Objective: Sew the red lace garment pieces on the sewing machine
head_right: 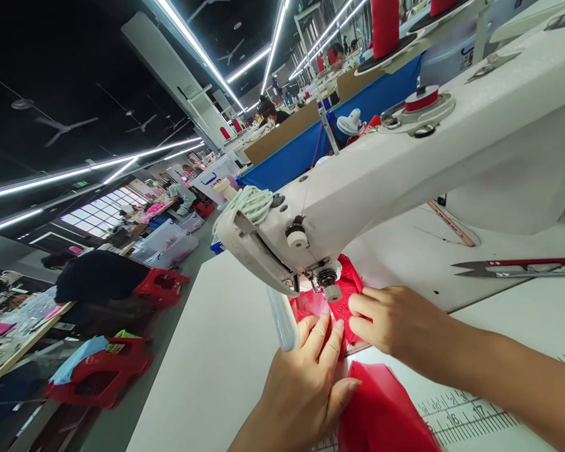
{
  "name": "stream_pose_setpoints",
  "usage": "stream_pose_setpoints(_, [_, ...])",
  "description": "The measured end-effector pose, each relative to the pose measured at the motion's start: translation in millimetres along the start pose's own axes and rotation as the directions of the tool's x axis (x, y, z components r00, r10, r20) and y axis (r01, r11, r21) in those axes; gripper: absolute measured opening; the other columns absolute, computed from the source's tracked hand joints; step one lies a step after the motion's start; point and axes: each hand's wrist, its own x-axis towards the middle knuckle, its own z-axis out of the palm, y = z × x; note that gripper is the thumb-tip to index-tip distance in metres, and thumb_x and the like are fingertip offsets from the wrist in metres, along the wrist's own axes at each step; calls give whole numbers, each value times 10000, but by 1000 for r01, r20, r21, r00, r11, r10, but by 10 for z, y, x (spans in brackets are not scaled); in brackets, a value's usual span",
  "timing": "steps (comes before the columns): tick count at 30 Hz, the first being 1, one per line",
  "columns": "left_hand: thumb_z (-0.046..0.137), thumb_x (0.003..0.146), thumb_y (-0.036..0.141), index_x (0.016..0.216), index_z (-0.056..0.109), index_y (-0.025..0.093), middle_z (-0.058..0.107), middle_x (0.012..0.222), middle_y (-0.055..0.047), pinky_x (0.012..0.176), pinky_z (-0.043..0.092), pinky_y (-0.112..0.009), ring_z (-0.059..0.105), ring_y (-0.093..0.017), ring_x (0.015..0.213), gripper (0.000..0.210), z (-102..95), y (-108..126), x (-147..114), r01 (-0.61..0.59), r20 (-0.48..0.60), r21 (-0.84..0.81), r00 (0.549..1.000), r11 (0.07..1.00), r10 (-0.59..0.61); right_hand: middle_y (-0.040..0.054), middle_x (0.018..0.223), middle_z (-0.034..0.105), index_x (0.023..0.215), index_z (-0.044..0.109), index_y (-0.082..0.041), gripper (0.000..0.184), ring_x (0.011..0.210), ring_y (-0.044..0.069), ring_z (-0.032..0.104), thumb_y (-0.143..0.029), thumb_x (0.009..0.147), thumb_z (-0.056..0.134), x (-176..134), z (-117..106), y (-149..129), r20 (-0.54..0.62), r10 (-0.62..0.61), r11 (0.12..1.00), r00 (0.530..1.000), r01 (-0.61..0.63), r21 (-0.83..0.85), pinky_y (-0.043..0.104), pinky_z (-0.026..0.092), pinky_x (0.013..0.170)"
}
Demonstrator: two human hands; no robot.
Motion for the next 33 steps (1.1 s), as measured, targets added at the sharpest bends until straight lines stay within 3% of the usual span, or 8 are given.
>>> stream_pose_setpoints(6, [240,1019,499,1205,656,54,680,1184,-212,663,587,-396,685,-318,919,637,34,-25,-32,22,102,6,994,1000,-22,28,770,535,762,508,-192,238,651,176,441,-215,998,483,26,57,23,-83,3,999,997,0,42,318,258,552])
stream_pose_setpoints(14, [430,959,559,1289,599,56,615,1296,-234,670,590,-412,669,-352,989,625,109,-55,-73,61,163,37,984,997,-66,6,717,471,724,478,-192,321,611,158,390,-208,1028,379,71,26,65,-101,-12,1000,995,15,26,312,253,514])
stream_pose_setpoints(25, [488,945,530,1133,653,77,676,1114,-174,601,563,-341,675,-277,869,517,51,-11,-2,86,135,-1,987,996,-85,-10,707,443,711,479,-198,329,596,148,389,-295,1024,453,78,-1,65,-119,-10,999,993,14,32,312,253,499])
stream_pose_setpoints(33, [410,969,578,1252,605,41,667,1190,-197,681,586,-355,691,-283,915,636,86,-56,-43,72,152,21,986,997,-74,27,768,502,790,538,-188,294,644,173,413,-190,1025,361,70,42,58,-131,-9,998,991,17,54,322,255,527])
